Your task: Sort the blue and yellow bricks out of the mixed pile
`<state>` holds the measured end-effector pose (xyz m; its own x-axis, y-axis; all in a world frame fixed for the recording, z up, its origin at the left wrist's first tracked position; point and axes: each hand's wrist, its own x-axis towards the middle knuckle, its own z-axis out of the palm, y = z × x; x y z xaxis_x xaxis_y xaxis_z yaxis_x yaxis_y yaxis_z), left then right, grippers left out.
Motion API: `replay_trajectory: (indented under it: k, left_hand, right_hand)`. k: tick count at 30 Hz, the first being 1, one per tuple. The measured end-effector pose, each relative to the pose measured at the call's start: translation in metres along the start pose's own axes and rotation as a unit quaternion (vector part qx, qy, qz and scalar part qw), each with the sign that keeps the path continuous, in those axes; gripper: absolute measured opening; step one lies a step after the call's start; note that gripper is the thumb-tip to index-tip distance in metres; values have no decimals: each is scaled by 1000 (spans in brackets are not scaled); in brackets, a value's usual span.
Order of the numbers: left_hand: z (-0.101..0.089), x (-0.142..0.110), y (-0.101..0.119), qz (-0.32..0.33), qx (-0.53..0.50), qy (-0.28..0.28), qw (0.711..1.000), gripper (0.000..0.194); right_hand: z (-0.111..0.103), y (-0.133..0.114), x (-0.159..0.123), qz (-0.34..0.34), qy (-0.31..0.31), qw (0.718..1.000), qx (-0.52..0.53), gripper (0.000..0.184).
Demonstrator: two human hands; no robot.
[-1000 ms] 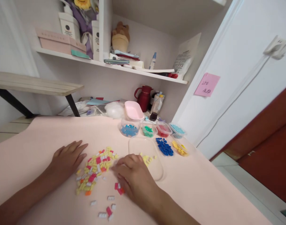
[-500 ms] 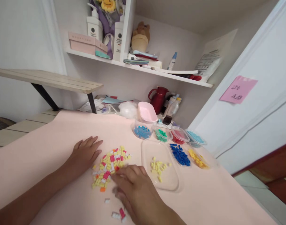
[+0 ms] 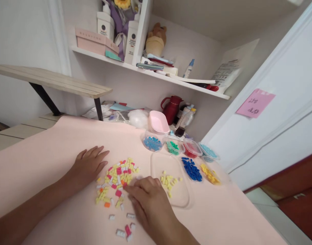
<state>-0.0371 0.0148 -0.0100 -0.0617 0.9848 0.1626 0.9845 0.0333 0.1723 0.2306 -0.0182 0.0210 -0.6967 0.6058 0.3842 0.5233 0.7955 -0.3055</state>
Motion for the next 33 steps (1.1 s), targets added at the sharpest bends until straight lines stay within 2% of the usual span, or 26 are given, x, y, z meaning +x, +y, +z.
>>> replay_trajectory:
  k: [4,7,14,22,27,30,33]
  left_hand:
    - [2,-1,-1,2,2,4,1000,48]
    - [3,0,-1,1,0,7,1000,48]
    - [5,0,-3,5,-8,15,1000,47]
    - [4,1,-2,5,12,7,1000,48]
    - [6,1,-2,3,7,17,1000,47]
    - [6,1,-3,4,1,22,1000,47]
    - [3,2,-3,0,2,8,1000,48]
  right_hand:
    - [6,-3,1,-18,13,999,-25,42]
    - [8,-6,3,-38,-3,998,-39,42]
    - [5,-6,3,15,-24,1000,-8,26]
    - [7,-8,3,-17,-2,1000,-25,38]
    - [8,-11,4,-15,-14,999,-27,13]
    - [5,-11,5,-10,-6,1000,-21,12]
    - [-8,-7,5,-4,37,999,-1,16]
